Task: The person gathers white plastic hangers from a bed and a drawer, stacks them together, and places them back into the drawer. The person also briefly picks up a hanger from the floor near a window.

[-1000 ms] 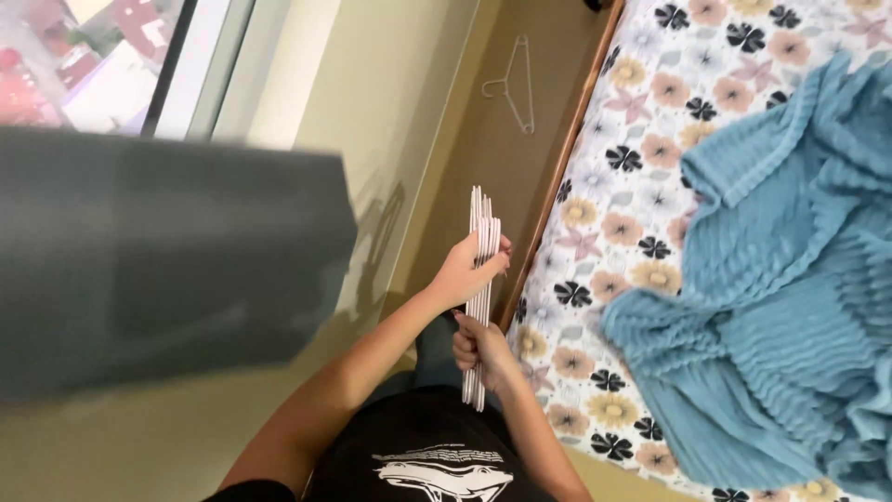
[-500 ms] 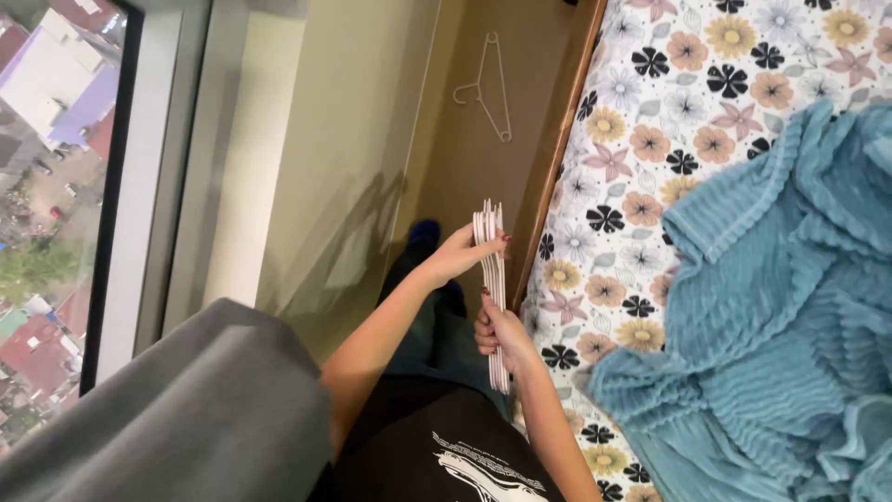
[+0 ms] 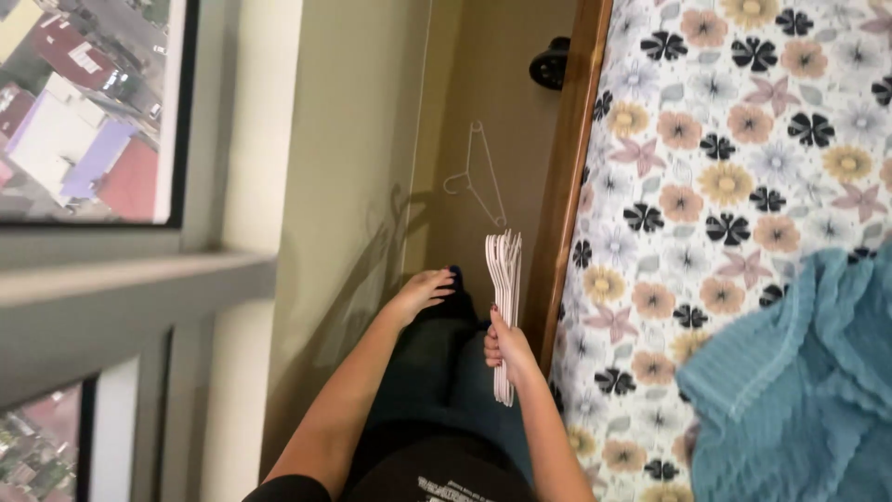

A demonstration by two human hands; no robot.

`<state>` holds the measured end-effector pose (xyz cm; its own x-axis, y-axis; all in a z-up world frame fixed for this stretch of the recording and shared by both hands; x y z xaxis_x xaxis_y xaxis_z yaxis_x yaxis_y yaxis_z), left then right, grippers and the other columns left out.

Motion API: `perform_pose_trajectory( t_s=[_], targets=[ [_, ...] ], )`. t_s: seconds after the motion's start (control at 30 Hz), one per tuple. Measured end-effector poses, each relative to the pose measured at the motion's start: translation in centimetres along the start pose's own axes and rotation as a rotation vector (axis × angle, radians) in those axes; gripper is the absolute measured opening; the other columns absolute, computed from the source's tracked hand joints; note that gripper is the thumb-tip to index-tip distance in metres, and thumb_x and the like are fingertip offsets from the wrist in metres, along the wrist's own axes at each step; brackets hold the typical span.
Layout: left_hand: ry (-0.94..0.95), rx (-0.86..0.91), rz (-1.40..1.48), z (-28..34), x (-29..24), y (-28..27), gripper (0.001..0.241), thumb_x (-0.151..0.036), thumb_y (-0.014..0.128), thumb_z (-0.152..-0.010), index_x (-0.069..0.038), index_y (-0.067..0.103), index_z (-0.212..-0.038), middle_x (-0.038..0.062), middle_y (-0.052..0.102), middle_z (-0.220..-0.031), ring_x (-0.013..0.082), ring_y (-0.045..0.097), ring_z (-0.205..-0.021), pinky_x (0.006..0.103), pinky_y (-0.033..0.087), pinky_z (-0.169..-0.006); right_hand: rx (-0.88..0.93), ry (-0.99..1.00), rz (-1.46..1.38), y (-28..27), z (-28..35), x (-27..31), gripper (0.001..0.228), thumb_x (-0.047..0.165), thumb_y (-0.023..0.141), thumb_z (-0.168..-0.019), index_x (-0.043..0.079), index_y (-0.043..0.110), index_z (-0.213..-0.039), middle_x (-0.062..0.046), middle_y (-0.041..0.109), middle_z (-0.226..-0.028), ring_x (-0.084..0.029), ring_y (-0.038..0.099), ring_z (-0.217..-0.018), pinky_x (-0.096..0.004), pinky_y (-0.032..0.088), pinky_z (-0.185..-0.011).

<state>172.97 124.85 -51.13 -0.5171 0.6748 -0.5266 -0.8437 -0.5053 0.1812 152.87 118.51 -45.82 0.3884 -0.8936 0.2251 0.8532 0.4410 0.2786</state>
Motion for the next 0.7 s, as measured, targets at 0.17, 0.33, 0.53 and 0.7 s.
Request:
perform_pose_trajectory(
  t_s=[0.17, 0.33, 0.53, 0.7],
  targets=[
    [0.022, -0.18, 0.27, -11.3, -1.4, -5.3, 0.057, -0.042, 0.06, -0.098, -0.005, 0.055, -0.141, 0.01, 0.063, -0.139, 0.0244, 0.065, -0.122, 0.0384, 0.052, -0.102, -0.057, -0.094, 0.051, -0.7, -7.3, 9.0, 0.052, 0.053, 0.064, -0.097, 0.015, 0.041, -0.071, 0.003, 0.034, -0.054, -0.01, 0.03, -0.042, -0.028, 0.024, -0.041],
    [-0.097, -0.361, 0.131, -24.3, 2.3, -10.4, 0.047, -0.028, 0.06, -0.099, -0.007, 0.056, -0.141, 0.009, 0.066, -0.134, 0.0229, 0.067, -0.117, 0.0346, 0.055, -0.097, -0.106, -0.096, 0.059, -3.4, -19.1, 13.2, 0.052, 0.052, 0.065, -0.096, 0.016, 0.039, -0.069, 0.004, 0.032, -0.054, -0.009, 0.03, -0.042, -0.028, 0.023, -0.04],
    [0.091, -0.464, -0.034, -48.9, 14.1, -17.8, 0.044, -0.019, 0.067, -0.095, 0.002, 0.06, -0.133, 0.017, 0.07, -0.126, 0.0269, 0.067, -0.111, 0.0376, 0.053, -0.093, -0.195, -0.092, 0.105, -7.1, -34.7, 14.9, 0.049, 0.051, 0.065, -0.096, 0.016, 0.043, -0.068, 0.004, 0.037, -0.054, -0.009, 0.032, -0.042, -0.028, 0.024, -0.04],
    [0.062, -0.382, -0.398, -58.0, 13.0, -19.1, 0.035, -0.021, 0.068, -0.092, -0.001, 0.069, -0.12, 0.018, 0.074, -0.111, 0.0296, 0.071, -0.098, 0.0411, 0.055, -0.087, -0.169, -0.136, 0.171, -10.1, -46.2, 13.9, 0.052, 0.052, 0.064, -0.098, 0.017, 0.041, -0.067, 0.004, 0.035, -0.054, -0.009, 0.029, -0.042, -0.027, 0.022, -0.04]
  ],
)
Point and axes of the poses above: each hand's wrist, its own z-axis away from the middle knuckle, its own y-axis out of the palm, x = y × z, the point moved 10 cm from there along -z, towards the middle knuckle
